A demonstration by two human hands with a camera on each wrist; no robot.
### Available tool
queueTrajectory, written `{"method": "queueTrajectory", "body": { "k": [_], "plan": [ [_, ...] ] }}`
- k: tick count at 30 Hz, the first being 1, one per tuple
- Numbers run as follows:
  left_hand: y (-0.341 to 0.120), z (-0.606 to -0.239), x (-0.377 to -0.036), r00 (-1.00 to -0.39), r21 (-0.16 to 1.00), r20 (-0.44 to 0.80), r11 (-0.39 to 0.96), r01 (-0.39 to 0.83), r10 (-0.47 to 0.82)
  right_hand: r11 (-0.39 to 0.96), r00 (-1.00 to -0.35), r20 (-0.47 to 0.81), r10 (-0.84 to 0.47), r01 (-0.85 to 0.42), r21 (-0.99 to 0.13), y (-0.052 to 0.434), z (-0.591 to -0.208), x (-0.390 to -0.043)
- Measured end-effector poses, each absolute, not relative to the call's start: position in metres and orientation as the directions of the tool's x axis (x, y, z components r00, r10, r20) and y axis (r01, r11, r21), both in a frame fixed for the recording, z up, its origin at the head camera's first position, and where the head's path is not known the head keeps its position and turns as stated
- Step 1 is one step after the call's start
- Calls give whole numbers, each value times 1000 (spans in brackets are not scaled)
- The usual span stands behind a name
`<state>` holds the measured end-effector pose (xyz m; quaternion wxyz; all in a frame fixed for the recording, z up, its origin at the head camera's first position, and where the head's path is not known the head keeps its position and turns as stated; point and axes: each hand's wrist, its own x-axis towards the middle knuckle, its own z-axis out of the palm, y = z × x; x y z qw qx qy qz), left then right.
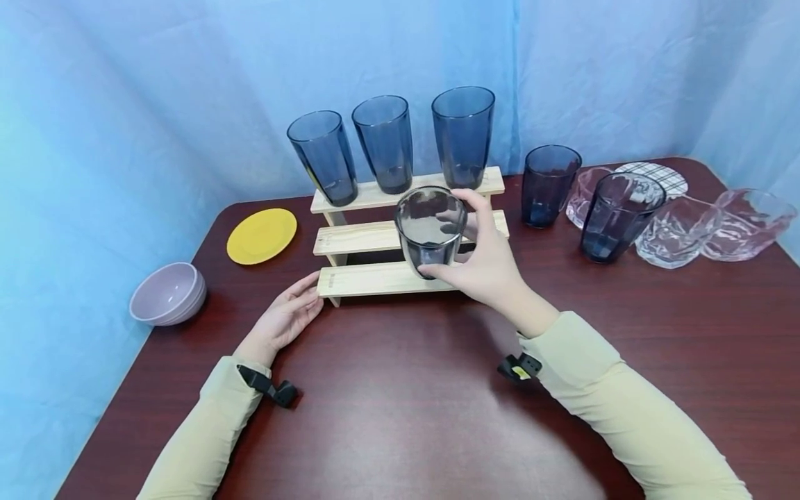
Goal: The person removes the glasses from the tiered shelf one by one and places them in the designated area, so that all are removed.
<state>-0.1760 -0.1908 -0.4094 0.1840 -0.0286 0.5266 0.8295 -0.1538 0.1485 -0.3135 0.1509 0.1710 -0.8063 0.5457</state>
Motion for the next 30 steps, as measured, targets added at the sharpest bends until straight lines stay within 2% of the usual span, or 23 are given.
{"method": "queueTrajectory", "body": {
  "k": [9,30],
  "plan": [
    [-190,-409,-176,-930,862,-245,-377,-339,274,381,-907,410,-95,-413,-827,177,-320,-149],
    [-191,-408,-176,-929,868,-244,-365,-337,278,527,-939,338,54,-261,-809,248,-336,-152]
  ]
}}
